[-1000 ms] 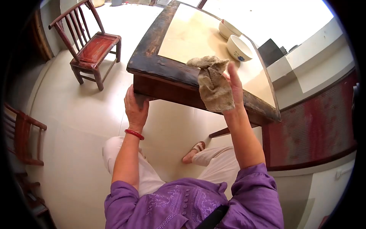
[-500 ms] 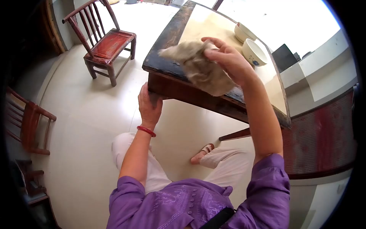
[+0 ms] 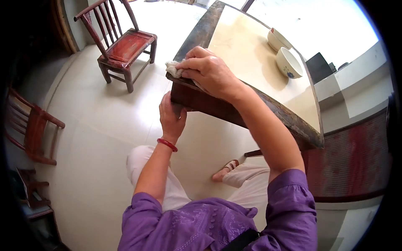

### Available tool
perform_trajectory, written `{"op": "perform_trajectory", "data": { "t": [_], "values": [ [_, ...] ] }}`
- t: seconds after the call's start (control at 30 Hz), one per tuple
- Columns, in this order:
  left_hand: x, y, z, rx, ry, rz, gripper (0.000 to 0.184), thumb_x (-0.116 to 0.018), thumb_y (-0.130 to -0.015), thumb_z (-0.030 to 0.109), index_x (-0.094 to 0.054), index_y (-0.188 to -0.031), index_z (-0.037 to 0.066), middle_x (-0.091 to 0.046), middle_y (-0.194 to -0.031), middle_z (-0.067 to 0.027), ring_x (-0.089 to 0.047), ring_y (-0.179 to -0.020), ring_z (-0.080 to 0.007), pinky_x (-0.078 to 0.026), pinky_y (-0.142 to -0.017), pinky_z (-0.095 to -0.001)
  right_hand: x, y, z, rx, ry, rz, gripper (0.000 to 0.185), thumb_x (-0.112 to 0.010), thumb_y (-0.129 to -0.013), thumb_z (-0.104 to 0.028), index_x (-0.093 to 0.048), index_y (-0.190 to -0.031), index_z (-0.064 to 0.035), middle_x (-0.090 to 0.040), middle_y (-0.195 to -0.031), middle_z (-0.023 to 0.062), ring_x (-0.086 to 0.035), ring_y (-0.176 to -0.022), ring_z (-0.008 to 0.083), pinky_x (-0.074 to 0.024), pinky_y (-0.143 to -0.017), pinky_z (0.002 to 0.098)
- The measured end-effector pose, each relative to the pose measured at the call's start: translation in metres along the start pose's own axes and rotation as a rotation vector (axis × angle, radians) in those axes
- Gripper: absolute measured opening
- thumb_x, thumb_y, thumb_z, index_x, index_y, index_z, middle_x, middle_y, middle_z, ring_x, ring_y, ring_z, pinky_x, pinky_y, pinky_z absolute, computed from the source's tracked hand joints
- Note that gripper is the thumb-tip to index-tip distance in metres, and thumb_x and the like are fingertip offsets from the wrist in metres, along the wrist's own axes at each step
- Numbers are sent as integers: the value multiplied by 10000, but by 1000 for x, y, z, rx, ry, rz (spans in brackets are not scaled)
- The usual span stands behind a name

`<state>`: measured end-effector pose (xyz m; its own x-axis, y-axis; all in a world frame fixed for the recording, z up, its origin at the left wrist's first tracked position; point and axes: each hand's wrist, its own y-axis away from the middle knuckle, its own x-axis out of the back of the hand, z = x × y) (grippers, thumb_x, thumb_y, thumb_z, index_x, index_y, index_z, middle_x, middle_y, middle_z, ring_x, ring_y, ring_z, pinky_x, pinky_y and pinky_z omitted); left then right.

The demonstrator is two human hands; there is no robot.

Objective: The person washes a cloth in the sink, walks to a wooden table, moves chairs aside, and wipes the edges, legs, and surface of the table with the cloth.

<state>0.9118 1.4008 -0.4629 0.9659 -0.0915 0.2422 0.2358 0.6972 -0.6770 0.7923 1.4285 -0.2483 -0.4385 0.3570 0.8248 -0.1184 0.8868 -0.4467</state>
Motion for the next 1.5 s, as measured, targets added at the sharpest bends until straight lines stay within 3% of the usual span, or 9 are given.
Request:
{"op": "perform_trajectory", "data": {
  "t": [0.1,0.23,0.6,0.63,0.9,0.97,1.17,1.4,1.5],
  "values": [
    [0,1,-1,-44,-9,23,740,-664,-741,20,-311,-1392,19,-449,-1326,-191,-462,-1176,-380,-391,-1001,-441,32,32,3,12,-7,-97,149,-672,-812,-139,-718,-940,-79,-599,-897,110,-587,-855,286,-486,-778,364],
    [3,2,-6,-36,12,-21,750,-670,-737,15,-313,-1397,29,-449,-1329,-192,-461,-1173,-383,-392,-994,-447,85,108,19,-260,30,-116,207,-710,-780,-61,-721,-987,-50,-601,-915,98,-597,-834,226,-486,-744,320],
    [-1,-2,2,14,50,17,743,-678,-721,-1,-337,-1380,20,-461,-1316,-190,-462,-1173,-374,-394,-997,-436,13,9,6,80,-27,-45,185,-691,-812,-85,-698,-987,-27,-598,-978,121,-607,-839,276,-493,-758,320],
    [2,-2,3,20,55,14,743,-679,-720,-1,-337,-1379,19,-464,-1314,-188,-463,-1172,-374,-394,-997,-435,20,21,5,94,-15,-49,156,-695,-807,-145,-729,-951,-95,-604,-936,106,-603,-857,279,-499,-772,341],
    [0,-2,-3,0,69,20,712,-682,-725,3,-357,-1358,28,-476,-1297,-180,-467,-1171,-370,-399,-988,-435,47,55,6,-136,-31,-149,155,-710,-783,-108,-731,-933,-77,-608,-925,103,-608,-858,261,-505,-746,347],
    [-2,-2,-3,9,78,33,700,-682,-726,8,-365,-1350,29,-477,-1292,-180,-465,-1171,-370,-401,-986,-438,16,20,5,94,19,-60,210,-707,-791,-89,-717,-999,-65,-599,-960,99,-610,-852,238,-500,-766,319],
    [5,-3,-2,3,52,-1,705,-678,-718,5,-369,-1352,30,-489,-1281,-176,-488,-1154,-358,-419,-977,-429,20,24,-2,74,60,-69,204,-706,-795,-92,-714,-996,-61,-605,-969,94,-613,-856,227,-502,-767,313],
    [3,-5,-6,-50,51,20,705,-672,-711,-19,-376,-1347,43,-504,-1263,-160,-493,-1149,-353,-426,-965,-428,71,100,12,-278,102,-56,199,-693,-810,-68,-713,-1006,-34,-608,-953,108,-608,-858,221,-487,-769,299],
    [-2,-2,-3,8,84,31,685,-662,-719,-21,-370,-1336,41,-500,-1262,-162,-482,-1159,-351,-413,-971,-431,30,50,8,-99,100,-1,188,-639,-868,-173,-697,-974,-30,-621,-957,117,-621,-835,265,-490,-759,329]
  ]
}}
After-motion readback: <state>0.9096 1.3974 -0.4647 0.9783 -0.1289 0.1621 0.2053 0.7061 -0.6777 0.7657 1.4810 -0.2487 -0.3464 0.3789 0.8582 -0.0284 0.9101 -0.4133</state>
